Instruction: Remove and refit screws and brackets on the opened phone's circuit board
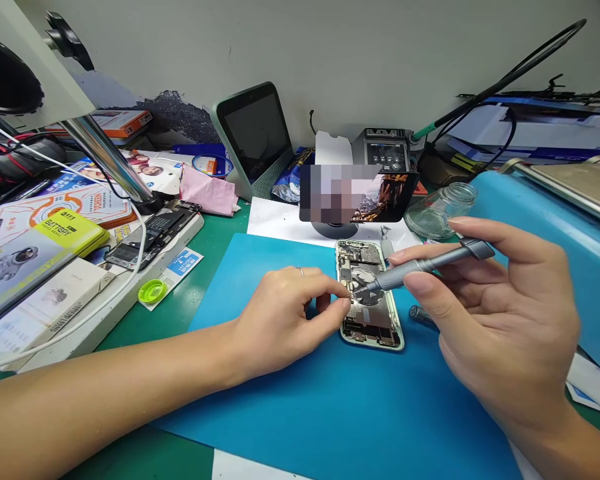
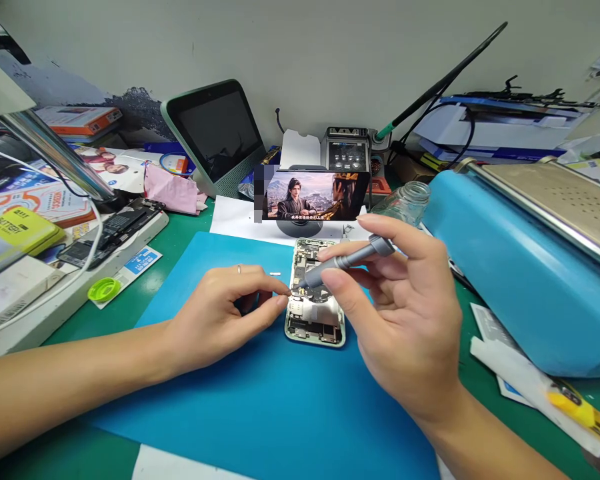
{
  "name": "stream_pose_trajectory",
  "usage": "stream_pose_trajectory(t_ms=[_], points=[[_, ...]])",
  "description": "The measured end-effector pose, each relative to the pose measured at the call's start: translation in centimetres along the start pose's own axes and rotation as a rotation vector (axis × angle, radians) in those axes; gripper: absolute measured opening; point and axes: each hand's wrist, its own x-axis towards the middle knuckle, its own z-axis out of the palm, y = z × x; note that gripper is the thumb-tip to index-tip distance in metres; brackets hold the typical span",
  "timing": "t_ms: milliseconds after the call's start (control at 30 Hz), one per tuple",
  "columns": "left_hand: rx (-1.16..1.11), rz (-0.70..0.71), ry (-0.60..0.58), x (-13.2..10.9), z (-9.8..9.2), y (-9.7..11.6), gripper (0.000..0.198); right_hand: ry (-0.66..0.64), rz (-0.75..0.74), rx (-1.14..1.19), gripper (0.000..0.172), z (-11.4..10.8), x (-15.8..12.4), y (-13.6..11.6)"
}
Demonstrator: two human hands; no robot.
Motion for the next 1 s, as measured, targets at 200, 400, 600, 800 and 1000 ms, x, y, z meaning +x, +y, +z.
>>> stream_pose_trajectory(t_ms=[200, 400, 600, 800, 1000], points=[[0.01, 0.011, 0.004, -0.08, 0.04, -0.12, 0.012, 0.019, 0.005, -0.013, 0.058, -0.05, -0.17, -0.1], [0.012, 0.012, 0.01, -0.08, -0.03, -0.13, 0.013, 0.004, -0.006, -0.014, 0.057, -0.03, 0.0, -0.14], [0.009, 0.001, 0.004, -0.03, -0.01, 0.04, 0.013, -0.003, -0.001, -0.015, 0.059, -0.02, 0.03, -0.19], [0.008, 0.004, 0.0, -0.01, -0.04, 0.04, 0.013, -0.014, 0.002, -0.015, 0.061, 0.0, 0.02, -0.11], [-0.004, -0.003, 0.004, -0.06, -0.13, 0.13, 0.013, -0.007, 0.011, -0.02, 0.061, 0.01, -0.06, -0.15]])
